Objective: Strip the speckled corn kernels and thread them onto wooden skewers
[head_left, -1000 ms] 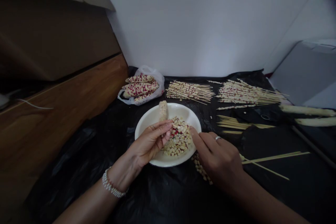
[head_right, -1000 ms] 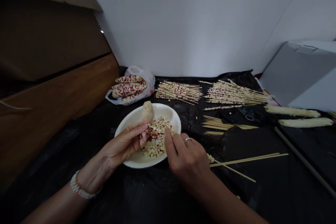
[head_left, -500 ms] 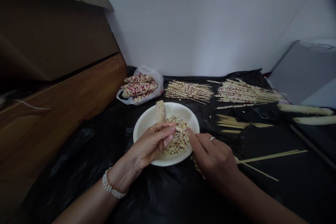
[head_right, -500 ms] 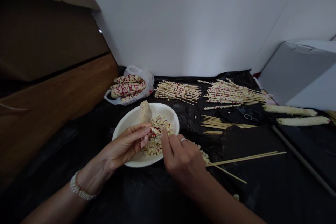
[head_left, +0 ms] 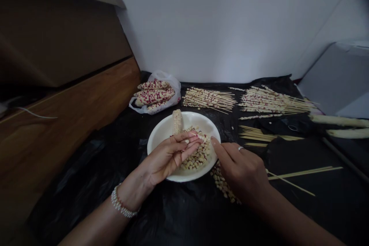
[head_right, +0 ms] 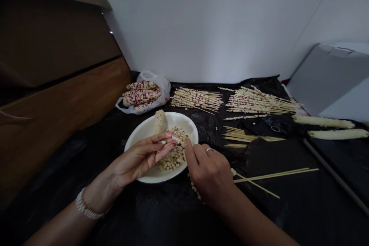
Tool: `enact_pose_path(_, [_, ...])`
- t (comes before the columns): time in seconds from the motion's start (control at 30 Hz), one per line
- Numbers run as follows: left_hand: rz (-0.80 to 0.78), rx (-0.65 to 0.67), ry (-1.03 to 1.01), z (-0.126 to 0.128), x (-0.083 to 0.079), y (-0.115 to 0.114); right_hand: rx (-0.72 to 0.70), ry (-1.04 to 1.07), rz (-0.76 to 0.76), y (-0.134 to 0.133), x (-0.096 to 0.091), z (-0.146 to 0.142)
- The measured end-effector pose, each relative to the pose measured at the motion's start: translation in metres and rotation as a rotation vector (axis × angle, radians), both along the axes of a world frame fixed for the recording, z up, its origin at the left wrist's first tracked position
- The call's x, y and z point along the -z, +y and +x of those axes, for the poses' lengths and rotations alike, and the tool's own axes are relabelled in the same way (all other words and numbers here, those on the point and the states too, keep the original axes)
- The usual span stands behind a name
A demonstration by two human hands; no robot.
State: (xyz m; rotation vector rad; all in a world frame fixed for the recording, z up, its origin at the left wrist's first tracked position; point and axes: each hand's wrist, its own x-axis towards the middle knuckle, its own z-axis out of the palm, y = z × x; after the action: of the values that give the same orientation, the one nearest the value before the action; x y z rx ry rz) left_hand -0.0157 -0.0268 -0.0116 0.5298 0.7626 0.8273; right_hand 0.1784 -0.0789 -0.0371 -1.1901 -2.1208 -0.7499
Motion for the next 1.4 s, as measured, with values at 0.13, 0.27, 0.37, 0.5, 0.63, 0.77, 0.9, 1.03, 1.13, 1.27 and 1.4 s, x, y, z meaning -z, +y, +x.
enact_pose_path(0.13, [-0.031, -0.036, 0.0, -0.0004, -0.0009, 0.0013, -0.017, 0.005, -0.001, -0.0006, -0.0009, -0.0002])
enact_pose_path(0.27, [-0.027, -0.072, -0.015, -0.0003, -0.0016, 0.001, -0.04, 0.02, 0.007, -0.0015, -0.0031, -0.0011])
enact_pose_path(0.37, [-0.005, -0.116, -0.004, -0.0002, -0.001, 0.001, -0.051, 0.021, 0.009, -0.0022, -0.0037, -0.0017])
enact_pose_path(0.5, [0.015, -0.14, -0.005, -0.001, 0.002, 0.0016, -0.062, 0.011, 0.005, -0.0027, -0.0028, -0.0025])
enact_pose_path(0.63, [0.031, -0.143, -0.007, -0.0008, 0.003, 0.0009, -0.047, -0.011, -0.003, -0.003, -0.0027, -0.0038])
enact_pose_path(0.77, [0.049, -0.142, 0.028, 0.0012, 0.001, -0.0011, -0.032, -0.025, 0.007, -0.0029, -0.0023, -0.0048])
enact_pose_path(0.9, [0.073, -0.122, 0.029, 0.0012, 0.0007, -0.0016, -0.009, -0.037, 0.012, -0.0022, -0.0004, -0.0048])
enact_pose_path(1.03, [0.087, -0.071, 0.006, -0.0014, 0.0014, -0.0008, 0.006, -0.049, 0.01, -0.0021, -0.0006, -0.0045])
enact_pose_path(1.13, [0.063, -0.065, -0.006, -0.0027, 0.0017, -0.001, 0.002, -0.053, 0.016, -0.0024, -0.0021, -0.0045])
enact_pose_path(1.27, [0.023, -0.086, -0.012, -0.0025, 0.0023, -0.0009, 0.0, -0.051, 0.023, -0.003, -0.0035, -0.0045])
enact_pose_path(1.4, [0.009, -0.127, -0.016, -0.0014, 0.0014, -0.0006, 0.002, -0.058, 0.029, -0.0034, -0.0041, -0.0045])
